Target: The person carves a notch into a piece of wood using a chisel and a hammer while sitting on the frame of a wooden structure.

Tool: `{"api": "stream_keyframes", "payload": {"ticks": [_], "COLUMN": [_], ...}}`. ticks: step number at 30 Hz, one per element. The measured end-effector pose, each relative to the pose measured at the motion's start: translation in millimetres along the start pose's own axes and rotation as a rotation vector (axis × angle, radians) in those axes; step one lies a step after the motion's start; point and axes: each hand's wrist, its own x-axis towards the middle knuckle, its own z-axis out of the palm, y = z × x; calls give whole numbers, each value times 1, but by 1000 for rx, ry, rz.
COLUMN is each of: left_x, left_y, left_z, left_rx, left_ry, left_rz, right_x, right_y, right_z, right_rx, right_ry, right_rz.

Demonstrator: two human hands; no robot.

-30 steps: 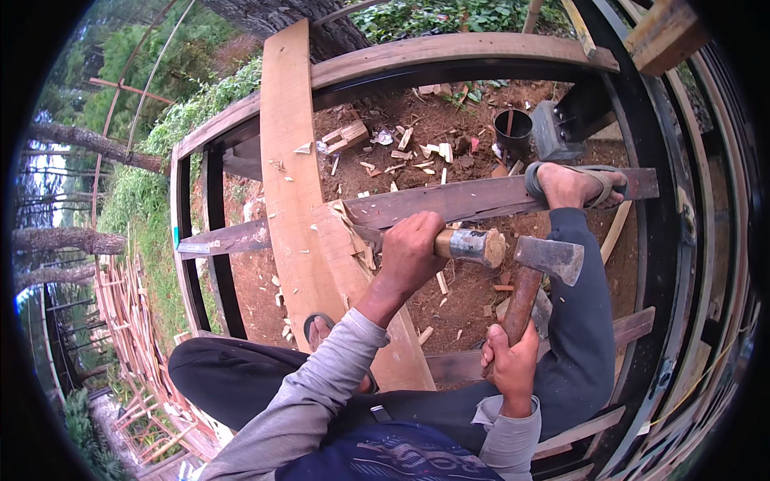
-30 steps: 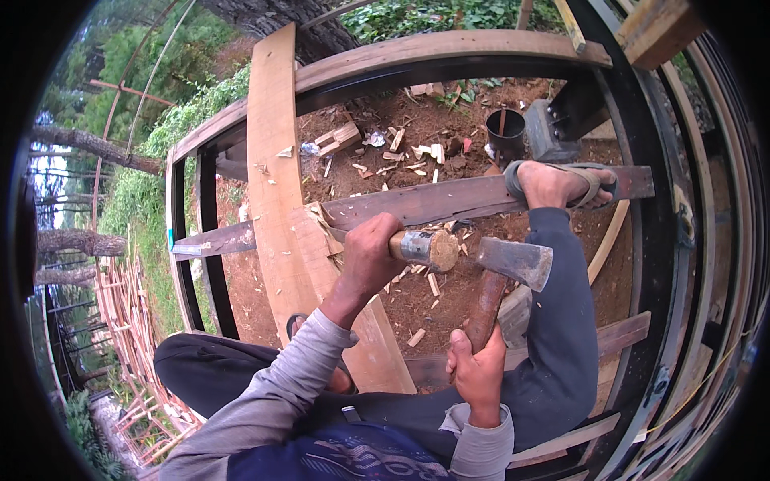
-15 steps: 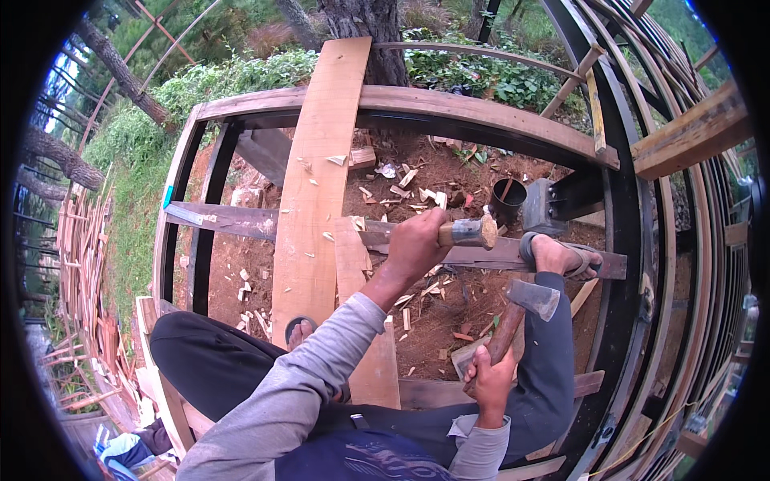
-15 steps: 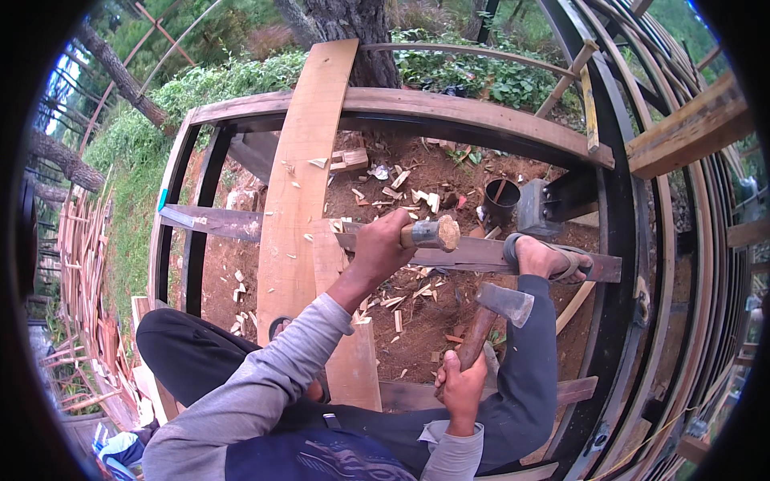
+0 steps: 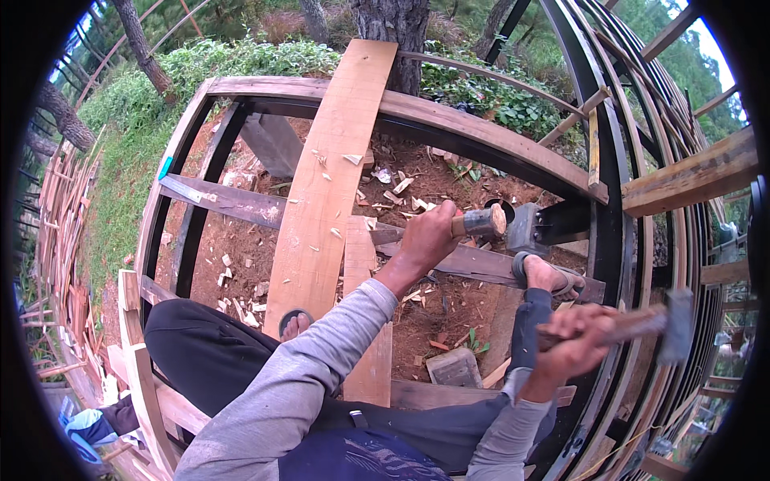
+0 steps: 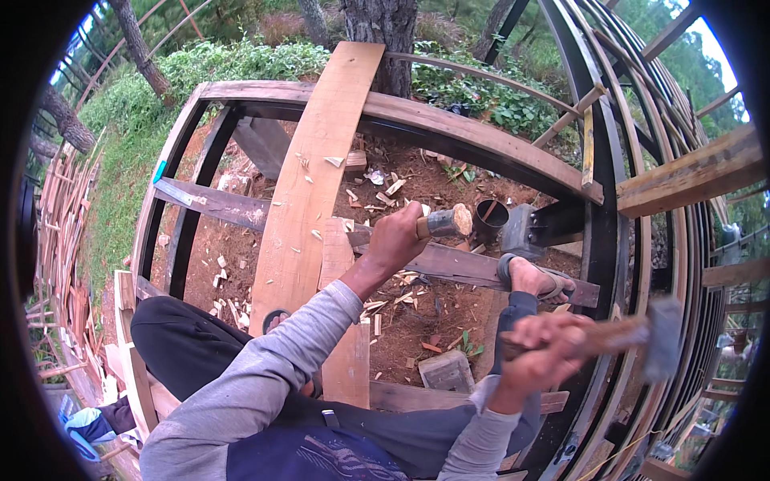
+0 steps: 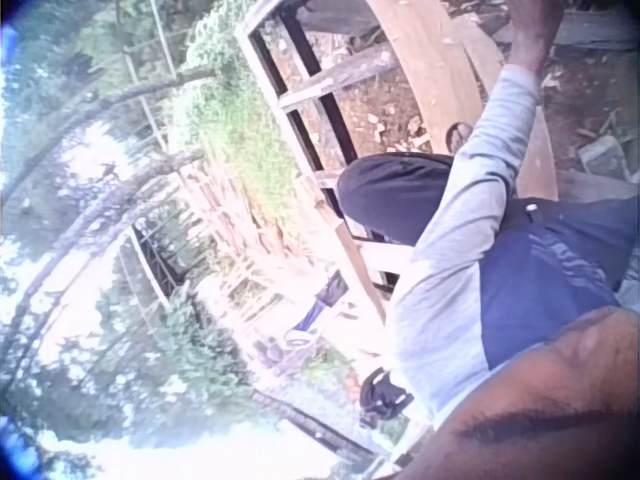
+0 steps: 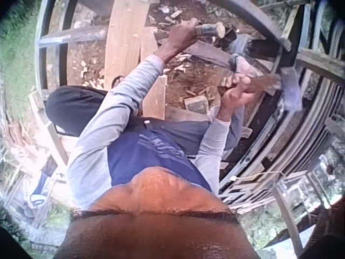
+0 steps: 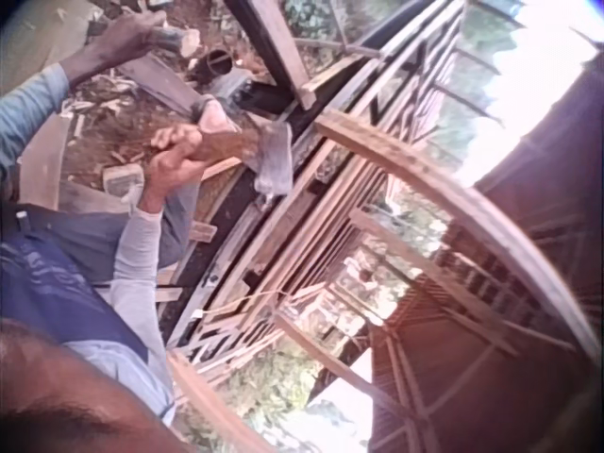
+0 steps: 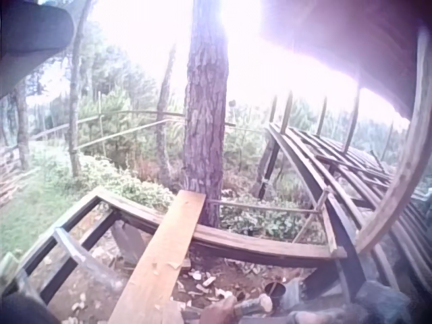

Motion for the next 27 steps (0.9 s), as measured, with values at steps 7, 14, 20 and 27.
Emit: {"api": "stream_keyframes", "payload": {"ticks": [7,14,20,27], "left_x": [-11,-18,-40,-36], "left_y": [-17,-19,-26,-28], "left_z": [-7,-10,-11,-14], "left_rx": [-14,-57,-37,-44], "left_ry": [22,8,-31,42], "left_rz": [27,64,76,131], "right_x": [-5,36,-68,7], "right_y": [-4,-129,17,-111], "right_z": [-22,10,-19,-23], "right_rx": [-511,12,184,-426], "right_ry": [-436,66,-249,-89], "right_rz": [556,-685,859,-187]}}
